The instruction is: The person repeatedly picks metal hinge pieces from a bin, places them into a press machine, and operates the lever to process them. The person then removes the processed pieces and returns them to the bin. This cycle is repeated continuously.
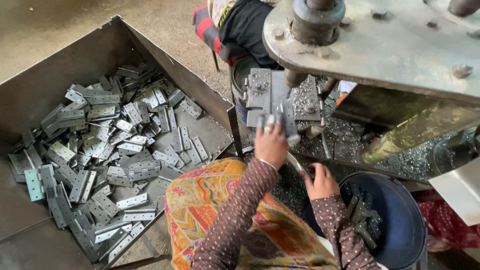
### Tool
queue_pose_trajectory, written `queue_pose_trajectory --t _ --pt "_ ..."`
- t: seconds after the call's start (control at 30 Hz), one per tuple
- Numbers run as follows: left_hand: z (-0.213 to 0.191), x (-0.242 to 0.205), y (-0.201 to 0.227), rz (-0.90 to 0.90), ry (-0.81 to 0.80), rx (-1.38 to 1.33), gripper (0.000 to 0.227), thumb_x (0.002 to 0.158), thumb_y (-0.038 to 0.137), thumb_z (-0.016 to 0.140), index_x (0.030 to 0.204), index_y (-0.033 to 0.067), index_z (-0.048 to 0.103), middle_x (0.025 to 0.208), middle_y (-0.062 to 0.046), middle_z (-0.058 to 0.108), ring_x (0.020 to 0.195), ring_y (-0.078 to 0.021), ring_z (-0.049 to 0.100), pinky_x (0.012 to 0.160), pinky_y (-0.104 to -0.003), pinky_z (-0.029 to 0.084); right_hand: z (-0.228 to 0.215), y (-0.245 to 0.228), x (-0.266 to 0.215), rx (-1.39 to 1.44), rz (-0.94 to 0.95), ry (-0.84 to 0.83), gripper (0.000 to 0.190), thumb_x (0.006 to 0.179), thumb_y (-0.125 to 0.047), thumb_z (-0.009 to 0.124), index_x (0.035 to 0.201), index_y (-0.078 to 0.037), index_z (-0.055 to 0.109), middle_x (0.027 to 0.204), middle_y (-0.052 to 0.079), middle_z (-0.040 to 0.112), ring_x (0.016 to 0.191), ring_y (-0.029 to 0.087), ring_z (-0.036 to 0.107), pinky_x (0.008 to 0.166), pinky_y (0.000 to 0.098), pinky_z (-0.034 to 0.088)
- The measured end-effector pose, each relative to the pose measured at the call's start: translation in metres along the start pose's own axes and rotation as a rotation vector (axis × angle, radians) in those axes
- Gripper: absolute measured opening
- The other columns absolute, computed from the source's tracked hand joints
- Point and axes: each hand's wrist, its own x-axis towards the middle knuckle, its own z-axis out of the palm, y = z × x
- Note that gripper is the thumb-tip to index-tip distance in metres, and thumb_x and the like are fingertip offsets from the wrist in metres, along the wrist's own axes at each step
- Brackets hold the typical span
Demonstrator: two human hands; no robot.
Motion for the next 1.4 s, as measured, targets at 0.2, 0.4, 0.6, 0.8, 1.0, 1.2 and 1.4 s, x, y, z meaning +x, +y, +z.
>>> queue_pose_trajectory --t 0.2,0.4,0.6,0.8,1.0,1.2,1.4 --pt "0.004 0.010 0.005 -0.028 -0.017 -0.047 0.037 0.098 0.031 0.053 0.115 0.0043 0.071 0.150 -0.015 0.052 0.142 -0.0306 0.045 0.121 -0.061 0.022 0.033 0.036 -0.002 -0.149 0.069 -0.230 0.051 0.092 -0.056 0.063 0.115 -0.011 0.056 0.086 0.020 0.073 0.079 0.043 0.071 0.067 0.0531 0.056" --pt "0.004 0.021 -0.006 -0.058 -0.050 -0.097 0.035 0.093 0.022 0.055 0.119 0.0046 0.071 0.143 -0.013 0.059 0.132 -0.0264 0.054 0.116 -0.058 0.032 0.097 0.069 -0.032 -0.168 0.188 -0.336 0.053 0.090 -0.053 0.065 0.114 -0.007 0.052 0.080 0.025 0.070 0.073 0.048 0.067 0.062 0.0580 0.053" --pt "0.012 0.019 0.000 -0.060 -0.043 -0.080 0.034 0.096 0.018 0.052 0.121 0.0050 0.069 0.135 -0.011 0.062 0.129 -0.0262 0.057 0.111 -0.057 0.038 0.098 0.087 -0.005 -0.196 0.252 -0.599 0.057 0.092 -0.051 0.066 0.117 -0.002 0.050 0.081 0.024 0.071 0.073 0.044 0.072 0.063 0.0522 0.058" --pt "0.019 0.019 -0.003 -0.074 -0.031 -0.099 0.032 0.096 0.017 0.052 0.119 0.0042 0.070 0.136 -0.012 0.062 0.130 -0.0267 0.056 0.111 -0.057 0.037 0.111 0.093 -0.012 -0.214 0.210 -0.455 0.056 0.089 -0.050 0.068 0.118 -0.005 0.054 0.086 0.024 0.072 0.079 0.043 0.071 0.068 0.0526 0.056" --pt "0.020 0.014 -0.002 -0.054 0.018 -0.093 0.027 0.093 0.017 0.054 0.106 0.0069 0.075 0.138 -0.013 0.060 0.132 -0.0284 0.054 0.114 -0.056 0.034 0.130 0.094 -0.051 -0.131 0.189 -0.347 0.051 0.092 -0.045 0.065 0.121 -0.005 0.051 0.086 0.026 0.071 0.079 0.047 0.069 0.068 0.0561 0.054" --pt "0.037 0.040 -0.006 -0.055 0.007 -0.091 0.027 0.088 0.017 0.054 0.098 0.0085 0.078 0.140 -0.013 0.059 0.135 -0.0276 0.051 0.116 -0.056 0.031 0.101 0.101 0.006 -0.274 0.215 -0.595 0.055 0.091 -0.053 0.065 0.114 -0.004 0.056 0.089 0.021 0.074 0.080 0.040 0.075 0.071 0.0491 0.060" --pt "0.038 0.051 -0.006 -0.064 0.157 -0.079 0.034 0.092 0.024 0.053 0.105 0.0043 0.077 0.138 -0.014 0.061 0.132 -0.0277 0.052 0.117 -0.056 0.029 0.116 0.088 -0.040 -0.103 0.096 -0.195 0.060 0.086 -0.046 0.068 0.124 -0.001 0.056 0.092 0.026 0.071 0.083 0.047 0.068 0.071 0.0552 0.054"
